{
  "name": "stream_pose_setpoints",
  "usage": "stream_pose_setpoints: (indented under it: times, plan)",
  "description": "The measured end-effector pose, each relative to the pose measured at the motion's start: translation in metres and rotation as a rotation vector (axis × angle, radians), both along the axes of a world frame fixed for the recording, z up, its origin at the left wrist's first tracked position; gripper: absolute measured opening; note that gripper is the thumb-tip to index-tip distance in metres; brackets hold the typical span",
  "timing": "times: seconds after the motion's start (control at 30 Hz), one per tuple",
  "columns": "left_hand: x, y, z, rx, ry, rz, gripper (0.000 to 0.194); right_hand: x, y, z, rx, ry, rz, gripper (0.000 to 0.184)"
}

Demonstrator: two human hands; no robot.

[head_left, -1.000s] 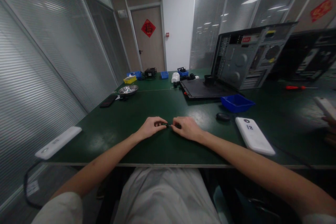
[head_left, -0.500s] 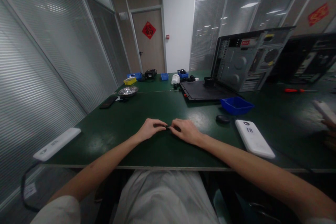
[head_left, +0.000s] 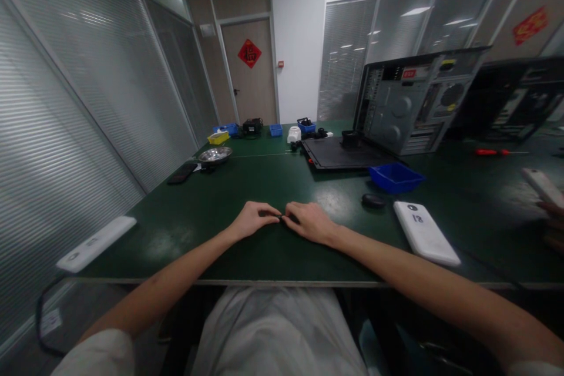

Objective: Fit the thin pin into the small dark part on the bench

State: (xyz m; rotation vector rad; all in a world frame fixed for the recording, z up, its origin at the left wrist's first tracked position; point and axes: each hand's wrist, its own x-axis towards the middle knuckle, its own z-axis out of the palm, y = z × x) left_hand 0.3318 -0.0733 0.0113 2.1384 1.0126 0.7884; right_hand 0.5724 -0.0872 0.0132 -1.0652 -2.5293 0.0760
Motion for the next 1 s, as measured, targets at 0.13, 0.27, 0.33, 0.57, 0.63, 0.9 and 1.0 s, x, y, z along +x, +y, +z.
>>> stream_pose_setpoints:
  times: [0.13,0.27,0.33,0.57,0.63,0.9,1.0]
  plan:
    - [0.001,0.0,-0.003,-0.04,-0.031,0.023,0.026,0.001,0.001,0.0,-0.017,-0.006,0.004,0.017]
    - [0.003,0.0,-0.005,-0.097,-0.042,0.036,0.028,0.0,0.001,0.0,-0.022,0.001,0.002,0.018]
    - [0.003,0.0,-0.004,-0.105,-0.032,0.03,0.028,0.0,0.0,0.0,-0.023,-0.003,-0.002,0.017]
    - [-0.002,0.017,0.0,-0.014,0.006,0.035,0.032,-0.001,0.0,0.0,-0.001,-0.013,0.007,0.016]
    - [-0.003,0.026,-0.003,0.04,0.062,0.042,0.031,0.0,0.0,0.0,-0.003,0.0,0.012,0.016]
    - [-0.006,0.018,0.0,0.212,0.169,-0.055,0.03,0.007,0.003,0.004,-0.046,0.09,-0.004,0.018]
    - [-0.005,0.003,0.006,0.249,0.148,-0.11,0.03,0.01,0.005,0.004,-0.045,0.12,-0.022,0.018]
